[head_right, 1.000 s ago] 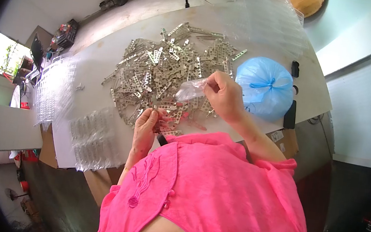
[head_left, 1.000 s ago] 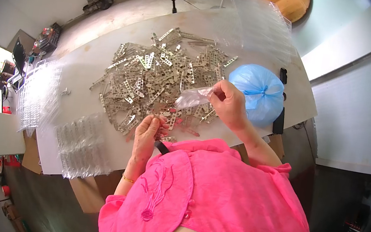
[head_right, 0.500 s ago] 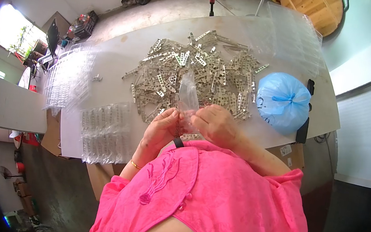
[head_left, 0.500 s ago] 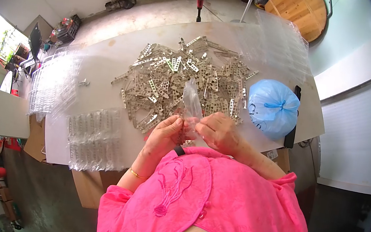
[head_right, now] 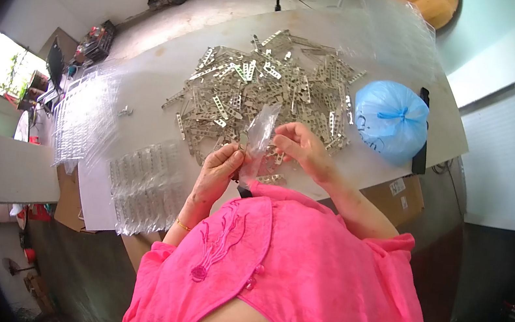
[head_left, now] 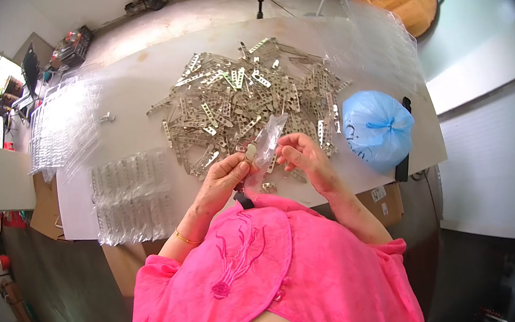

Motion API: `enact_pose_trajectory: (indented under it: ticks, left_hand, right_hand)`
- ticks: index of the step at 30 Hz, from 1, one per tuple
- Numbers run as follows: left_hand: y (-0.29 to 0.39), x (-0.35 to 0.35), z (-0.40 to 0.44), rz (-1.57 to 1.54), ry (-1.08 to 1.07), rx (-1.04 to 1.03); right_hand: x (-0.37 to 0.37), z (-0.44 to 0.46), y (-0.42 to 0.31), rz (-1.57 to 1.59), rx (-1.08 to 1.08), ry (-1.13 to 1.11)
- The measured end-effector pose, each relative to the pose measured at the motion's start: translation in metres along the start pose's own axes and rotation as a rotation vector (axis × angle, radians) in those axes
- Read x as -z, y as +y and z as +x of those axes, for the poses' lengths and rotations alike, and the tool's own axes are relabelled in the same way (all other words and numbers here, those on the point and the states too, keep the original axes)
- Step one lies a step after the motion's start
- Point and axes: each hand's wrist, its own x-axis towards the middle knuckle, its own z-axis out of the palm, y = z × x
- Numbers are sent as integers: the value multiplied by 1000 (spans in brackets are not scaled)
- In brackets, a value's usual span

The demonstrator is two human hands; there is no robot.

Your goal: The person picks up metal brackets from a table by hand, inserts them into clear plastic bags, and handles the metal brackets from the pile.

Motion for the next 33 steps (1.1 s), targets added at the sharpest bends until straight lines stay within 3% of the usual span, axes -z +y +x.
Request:
enact_pose_trajectory:
  ticks: [3,7,15,18,22,27,33]
  left_hand:
    - [-1,-7,2,168,-60,-24]
    - [-1,-10,2,233,-49,-114]
    - [-7,-11,4,16,297,-10]
    - [-19,-12,6,-103,225,-17]
    - [-19,-26,14,-251,192,54]
    - [-27,-28,26,-206,239,58]
    - [-24,-35,38,-218,352,-8]
  right_hand:
    - [0,7,-3,10,76,-46]
    - [5,16,-6,87,121,65]
    - [22,25,-13,180,288,340]
    - [35,27,-11,229,310,353]
    - [37,28,-7,170,311,282]
    - [50,23,-8,34,296,203]
    - [66,17,-30,94,214,-38]
